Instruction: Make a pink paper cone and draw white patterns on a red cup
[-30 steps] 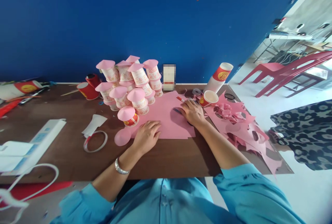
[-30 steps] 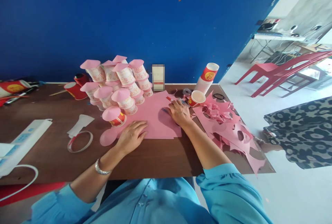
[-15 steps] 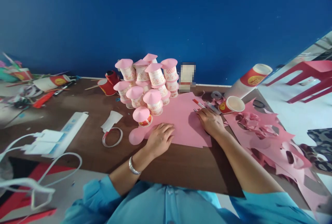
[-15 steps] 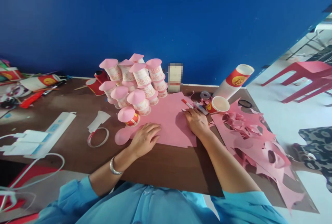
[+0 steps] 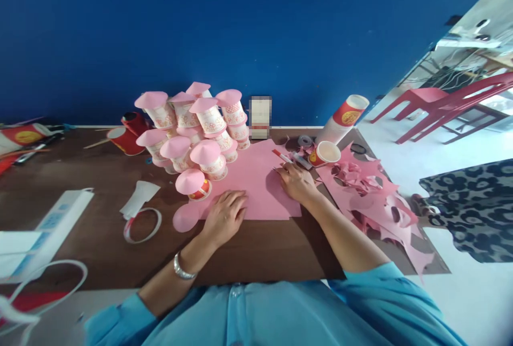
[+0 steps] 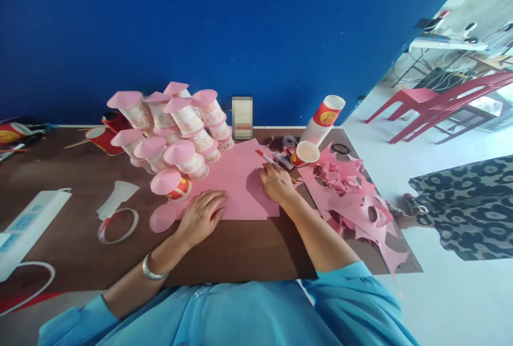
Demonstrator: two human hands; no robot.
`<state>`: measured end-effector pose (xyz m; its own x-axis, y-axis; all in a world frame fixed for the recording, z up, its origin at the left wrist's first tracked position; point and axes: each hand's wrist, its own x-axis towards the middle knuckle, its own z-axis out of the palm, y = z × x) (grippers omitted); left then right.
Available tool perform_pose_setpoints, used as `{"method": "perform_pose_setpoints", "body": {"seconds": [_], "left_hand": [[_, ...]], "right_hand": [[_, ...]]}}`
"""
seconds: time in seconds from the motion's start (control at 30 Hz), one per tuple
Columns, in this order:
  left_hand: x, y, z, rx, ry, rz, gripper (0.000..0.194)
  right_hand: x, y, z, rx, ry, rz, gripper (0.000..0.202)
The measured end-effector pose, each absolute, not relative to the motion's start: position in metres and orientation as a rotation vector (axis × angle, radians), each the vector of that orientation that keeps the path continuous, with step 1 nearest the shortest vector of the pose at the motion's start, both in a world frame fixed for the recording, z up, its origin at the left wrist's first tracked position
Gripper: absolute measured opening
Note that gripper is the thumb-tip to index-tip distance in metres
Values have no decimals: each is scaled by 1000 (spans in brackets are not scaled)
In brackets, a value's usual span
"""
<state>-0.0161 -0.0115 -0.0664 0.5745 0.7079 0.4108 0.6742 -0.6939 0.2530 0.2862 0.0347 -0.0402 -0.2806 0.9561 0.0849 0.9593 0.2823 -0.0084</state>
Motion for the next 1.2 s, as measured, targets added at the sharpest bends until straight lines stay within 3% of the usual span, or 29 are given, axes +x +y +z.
{"method": "perform_pose_setpoints", "body": {"seconds": [0.3, 0.4, 0.9, 1.07, 1.2], "left_hand": [[-1, -35, -50, 2665, 1167, 475, 38], [2, -48, -46, 2665, 1115, 440, 32], [-31, -62, -57, 2780, 1013, 576, 35], [-30, -57, -54, 2774, 1036, 556, 31], [-26, -54, -48, 2743, 1033, 580, 30]], "right_hand": [[284, 30, -36, -1884, -2489, 21, 44], [281, 32, -34, -1892, -2525, 19, 43], [257, 16, -1, -1805, -2724, 127, 43], [276, 9, 15, -1915, -2572, 74, 34], [306, 7, 36, -2104, -2221, -57, 47]]}}
